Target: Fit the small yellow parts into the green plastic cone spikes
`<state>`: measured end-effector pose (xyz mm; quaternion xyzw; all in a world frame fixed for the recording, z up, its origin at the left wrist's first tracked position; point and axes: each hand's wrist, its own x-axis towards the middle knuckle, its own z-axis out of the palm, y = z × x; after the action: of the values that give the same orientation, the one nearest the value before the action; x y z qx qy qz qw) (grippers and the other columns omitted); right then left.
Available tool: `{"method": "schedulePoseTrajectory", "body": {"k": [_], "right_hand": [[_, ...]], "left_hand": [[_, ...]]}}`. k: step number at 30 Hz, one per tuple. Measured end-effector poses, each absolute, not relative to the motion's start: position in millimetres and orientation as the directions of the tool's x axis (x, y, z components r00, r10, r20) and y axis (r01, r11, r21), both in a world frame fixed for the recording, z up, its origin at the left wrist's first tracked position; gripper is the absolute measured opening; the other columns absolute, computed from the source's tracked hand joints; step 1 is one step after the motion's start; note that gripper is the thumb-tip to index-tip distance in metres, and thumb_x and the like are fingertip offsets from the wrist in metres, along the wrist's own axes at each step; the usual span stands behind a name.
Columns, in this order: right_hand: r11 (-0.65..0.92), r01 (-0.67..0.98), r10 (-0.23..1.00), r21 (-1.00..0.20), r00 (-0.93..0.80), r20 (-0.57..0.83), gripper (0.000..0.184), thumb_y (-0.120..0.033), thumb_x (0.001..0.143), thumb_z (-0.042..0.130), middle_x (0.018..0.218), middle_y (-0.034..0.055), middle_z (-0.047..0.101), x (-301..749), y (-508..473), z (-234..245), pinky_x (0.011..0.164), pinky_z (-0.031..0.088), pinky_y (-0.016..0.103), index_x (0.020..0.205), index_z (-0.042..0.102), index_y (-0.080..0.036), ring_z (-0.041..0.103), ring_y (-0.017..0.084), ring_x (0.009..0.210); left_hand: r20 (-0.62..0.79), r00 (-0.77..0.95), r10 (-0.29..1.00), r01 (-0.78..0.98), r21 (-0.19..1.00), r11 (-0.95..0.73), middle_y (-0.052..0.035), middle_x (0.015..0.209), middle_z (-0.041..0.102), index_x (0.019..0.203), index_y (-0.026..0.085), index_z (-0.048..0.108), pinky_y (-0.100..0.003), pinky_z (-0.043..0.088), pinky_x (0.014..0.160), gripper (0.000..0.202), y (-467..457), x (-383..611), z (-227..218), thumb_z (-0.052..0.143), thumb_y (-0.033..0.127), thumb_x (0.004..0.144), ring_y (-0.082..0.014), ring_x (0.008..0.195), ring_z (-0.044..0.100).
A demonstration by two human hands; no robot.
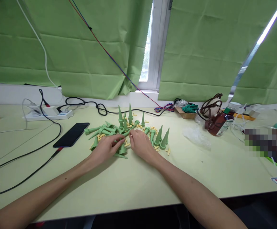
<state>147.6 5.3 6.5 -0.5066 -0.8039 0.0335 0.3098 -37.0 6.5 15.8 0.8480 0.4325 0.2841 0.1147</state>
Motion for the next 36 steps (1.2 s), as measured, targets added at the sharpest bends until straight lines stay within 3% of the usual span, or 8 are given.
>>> {"method": "schedulePoseTrajectory", "body": {"k": [5,9,18,25,31,36], "right_hand": [[0.565,0.733,0.809,-0.379,-0.403,0.427,0.031,-0.002,0.092,0.039,0.102,0.0101,0.065,148.8,5.4,3.8,0.084,0.043,0.03,0.111,0.059,-0.016,0.057,0.021,0.1],[0.604,0.697,0.789,-0.385,-0.458,0.409,0.039,0.004,0.087,0.038,0.111,0.0114,0.064,149.1,2.7,4.2,0.089,0.043,0.032,0.116,0.056,-0.015,0.055,0.021,0.108],[0.596,0.701,0.802,-0.391,-0.501,0.326,0.044,0.007,0.082,0.039,0.11,0.0119,0.062,148.8,-1.7,8.6,0.087,0.044,0.032,0.117,0.054,-0.015,0.055,0.022,0.107],[0.593,0.713,0.805,-0.374,-0.505,0.312,0.042,0.006,0.084,0.039,0.107,0.0124,0.062,148.4,-2.2,8.5,0.083,0.043,0.03,0.119,0.052,-0.014,0.056,0.022,0.103],[0.582,0.724,0.812,-0.371,-0.491,0.316,0.041,0.005,0.085,0.042,0.105,0.0114,0.063,148.4,-2.7,7.8,0.079,0.042,0.029,0.119,0.051,-0.016,0.057,0.021,0.097],[0.577,0.742,0.815,-0.341,-0.492,0.306,0.04,0.004,0.085,0.044,0.1,0.0105,0.064,147.6,-3.2,9.0,0.077,0.041,0.028,0.119,0.051,-0.016,0.057,0.021,0.093]], "left_hand": [[0.406,0.516,0.755,0.647,0.393,-0.653,-0.0008,0.065,0.061,0.075,0.017,0.064,-0.027,0.03,0.058,0.031,8.5,-36.6,13.9,0.043,0.026,0.096,-0.0137,0.058,0.048],[0.404,0.514,0.756,0.662,0.374,-0.65,-0.0023,0.068,0.062,0.075,0.017,0.064,-0.028,0.033,0.06,0.032,10.2,-36.3,11.1,0.042,0.025,0.096,-0.0154,0.061,0.051],[0.409,0.497,0.765,0.675,0.372,-0.637,-0.0052,0.072,0.063,0.077,0.018,0.066,-0.03,0.037,0.062,0.028,9.8,-35.5,10.7,0.044,0.023,0.094,-0.0191,0.068,0.055],[0.462,0.408,0.787,0.704,0.39,-0.594,-0.0056,0.087,0.069,0.102,0.019,0.065,-0.03,0.043,0.065,0.022,8.0,-37.1,13.9,0.047,0.021,0.091,-0.0186,0.067,0.059],[0.375,0.412,0.83,0.718,0.427,-0.549,0.0004,0.07,0.065,0.104,0.02,0.06,-0.026,0.034,0.052,0.021,6.4,-39.2,15.1,0.044,0.02,0.09,-0.0141,0.05,0.051],[0.377,0.425,0.823,0.718,0.413,-0.56,0.0008,0.065,0.063,0.098,0.02,0.06,-0.027,0.034,0.055,0.019,4.7,-37.6,15.4,0.042,0.021,0.091,-0.0145,0.05,0.051]]}}
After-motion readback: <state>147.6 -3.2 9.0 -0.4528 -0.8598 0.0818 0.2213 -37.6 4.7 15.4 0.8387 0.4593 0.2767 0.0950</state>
